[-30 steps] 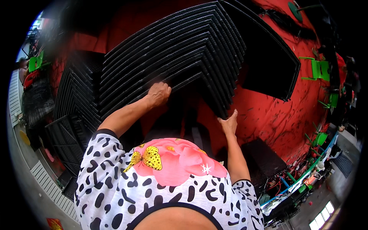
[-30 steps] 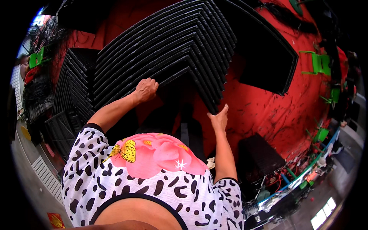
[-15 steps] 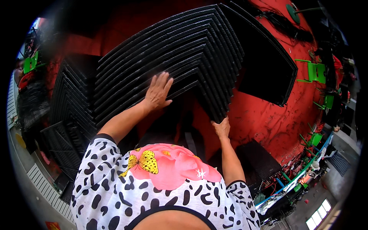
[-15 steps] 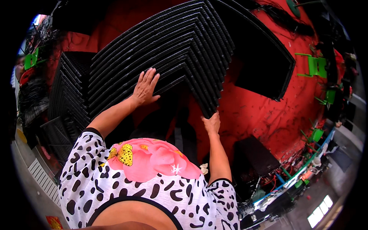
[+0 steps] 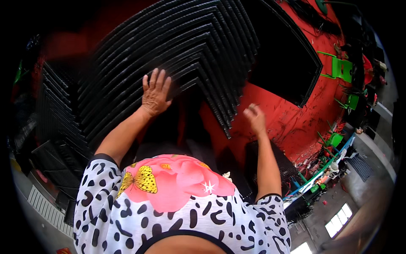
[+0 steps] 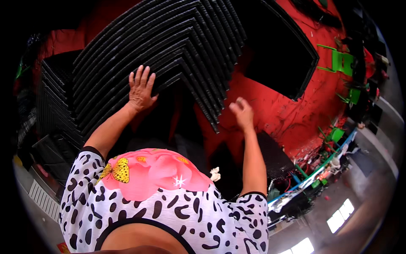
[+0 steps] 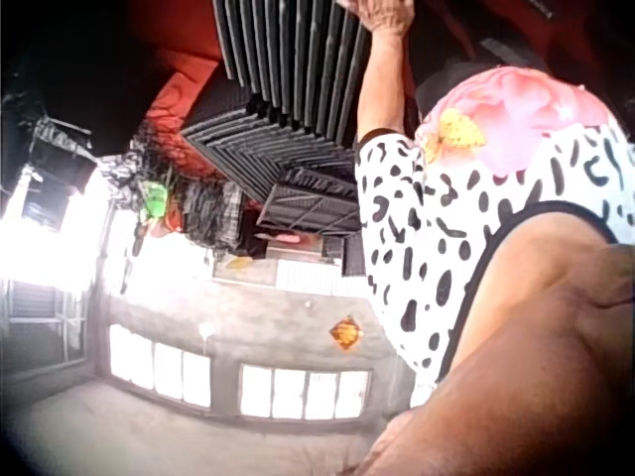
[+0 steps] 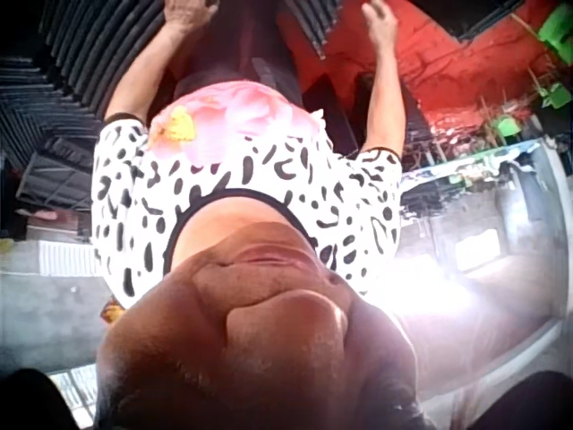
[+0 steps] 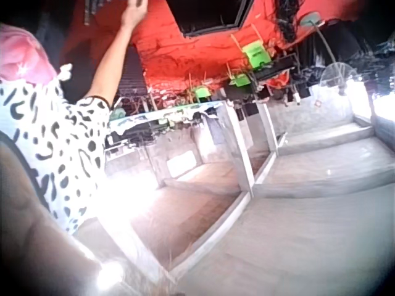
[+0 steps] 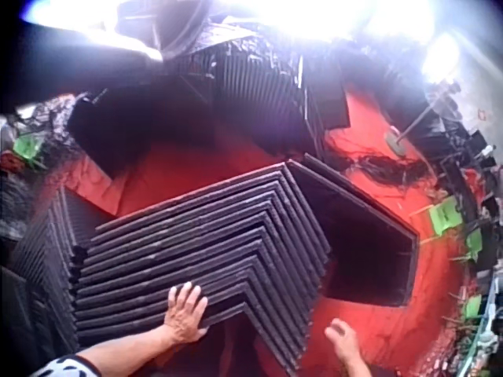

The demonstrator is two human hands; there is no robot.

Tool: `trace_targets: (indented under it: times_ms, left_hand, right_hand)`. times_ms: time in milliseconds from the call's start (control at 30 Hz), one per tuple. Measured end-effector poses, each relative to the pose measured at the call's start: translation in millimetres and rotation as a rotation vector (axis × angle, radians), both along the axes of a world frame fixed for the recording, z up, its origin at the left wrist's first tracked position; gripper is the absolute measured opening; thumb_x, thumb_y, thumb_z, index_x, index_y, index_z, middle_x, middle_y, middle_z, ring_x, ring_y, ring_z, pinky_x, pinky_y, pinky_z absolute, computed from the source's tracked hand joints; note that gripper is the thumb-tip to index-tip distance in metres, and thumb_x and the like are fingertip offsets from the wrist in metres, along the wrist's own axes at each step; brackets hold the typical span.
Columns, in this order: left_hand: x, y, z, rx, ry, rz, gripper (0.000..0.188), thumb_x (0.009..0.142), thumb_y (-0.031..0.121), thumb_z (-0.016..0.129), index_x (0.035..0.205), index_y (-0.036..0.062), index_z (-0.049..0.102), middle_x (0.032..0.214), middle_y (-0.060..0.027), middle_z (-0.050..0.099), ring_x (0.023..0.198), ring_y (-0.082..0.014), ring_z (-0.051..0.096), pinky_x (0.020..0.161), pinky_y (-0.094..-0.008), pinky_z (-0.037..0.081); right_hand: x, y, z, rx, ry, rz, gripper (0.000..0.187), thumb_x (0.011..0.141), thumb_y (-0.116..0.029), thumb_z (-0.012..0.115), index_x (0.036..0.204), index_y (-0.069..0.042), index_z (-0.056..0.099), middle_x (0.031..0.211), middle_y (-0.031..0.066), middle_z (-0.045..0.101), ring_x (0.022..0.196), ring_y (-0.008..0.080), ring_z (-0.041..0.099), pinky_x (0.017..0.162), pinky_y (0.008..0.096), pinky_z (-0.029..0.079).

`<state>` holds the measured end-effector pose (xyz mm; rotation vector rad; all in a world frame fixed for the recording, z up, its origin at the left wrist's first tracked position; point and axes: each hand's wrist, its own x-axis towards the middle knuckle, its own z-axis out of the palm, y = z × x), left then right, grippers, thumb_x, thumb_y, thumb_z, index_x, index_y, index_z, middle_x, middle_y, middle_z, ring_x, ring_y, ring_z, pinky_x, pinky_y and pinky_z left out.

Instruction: The person uses a specialized cutter to trim excess wicker material from the edges of large black wicker furniture panels and then stacks the finished panels onto a pile.

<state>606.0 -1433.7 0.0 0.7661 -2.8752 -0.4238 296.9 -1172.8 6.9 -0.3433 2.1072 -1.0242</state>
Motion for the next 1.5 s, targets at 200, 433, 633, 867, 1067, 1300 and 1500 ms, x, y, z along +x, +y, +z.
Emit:
trace_targets:
  times_ms: [200,433,633,867,1067,1300,1500]
  left_hand:
    - [-6.5,0.7,-2.4,-0.007,0.014,0.013,0.084,0.047,0.027,0.077,0.120,0.0079,0.042,0.133,-0.0140,0.030,0.127,-0.0331,0.022,0.099,-0.0520,0.014]
    - [-8.2,3.2,-3.7,-0.025,0.037,0.045,0.084,0.046,0.021,0.076,0.121,0.0086,0.039,0.133,-0.0128,0.032,0.126,-0.0324,0.024,0.102,-0.0479,0.015]
    - [-7.5,4.9,-5.5,-0.050,0.002,0.065,0.084,0.046,0.020,0.075,0.121,0.0114,0.038,0.133,-0.0106,0.032,0.127,-0.0307,0.024,0.103,-0.0462,0.015]
    - [-5.9,6.2,-9.1,-0.075,-0.006,0.077,0.089,0.043,0.025,0.078,0.122,0.0136,0.039,0.134,-0.0079,0.030,0.128,-0.0281,0.022,0.101,-0.0471,0.016]
    - [-9.3,7.4,-8.6,-0.048,-0.019,0.083,0.084,0.047,0.019,0.074,0.123,0.0135,0.036,0.134,-0.0083,0.031,0.127,-0.0284,0.023,0.103,-0.0450,0.015]
    - [-7.7,7.4,-12.6,-0.101,-0.022,0.068,0.093,0.044,0.027,0.079,0.124,0.0159,0.034,0.134,-0.0075,0.029,0.128,-0.0270,0.021,0.103,-0.0446,0.014]
    - [-7.8,8.1,-11.0,-0.077,0.004,0.082,0.084,0.047,0.019,0.073,0.123,0.0143,0.036,0.134,-0.0072,0.031,0.127,-0.0273,0.023,0.103,-0.0439,0.015]
  right_hand:
    - [-89.9,-130.4,-13.2,-0.146,0.669,0.208,0.038,0.075,-0.029,0.064,0.101,-0.002,0.058,0.084,0.0100,0.061,0.076,0.0222,0.058,0.071,0.0293,0.045]
    - [-107.5,-174.1,-36.1,-0.141,0.841,0.405,0.042,0.071,-0.035,0.068,0.098,-0.005,0.058,0.069,0.0054,0.055,0.062,0.0199,0.055,0.062,0.0307,0.047]
    - [-110.9,-173.2,-44.0,-0.181,0.870,0.419,0.040,0.070,-0.034,0.069,0.095,-0.005,0.057,0.069,0.0046,0.055,0.061,0.0196,0.054,0.060,0.0310,0.048]
    - [-111.4,-165.8,-24.6,-0.062,0.784,0.598,0.071,0.060,-0.048,0.073,0.110,-0.003,0.051,0.073,0.0094,0.056,0.066,0.0241,0.057,0.067,0.0335,0.049]
    - [-111.2,-157.8,-25.2,0.104,0.801,0.780,0.109,0.046,-0.062,0.069,0.126,-0.002,0.029,0.082,0.0092,0.057,0.079,0.0232,0.059,0.076,0.0337,0.049]
    - [-104.7,-155.3,-23.1,0.086,0.611,0.664,0.108,0.044,-0.063,0.069,0.127,-0.006,0.030,0.083,0.0076,0.057,0.084,0.0233,0.058,0.080,0.0348,0.048]
    - [-80.5,-146.4,-4.9,0.089,0.987,0.695,0.088,0.055,-0.054,0.071,0.120,-0.005,0.039,0.079,0.0063,0.055,0.075,0.0220,0.057,0.067,0.0329,0.050]
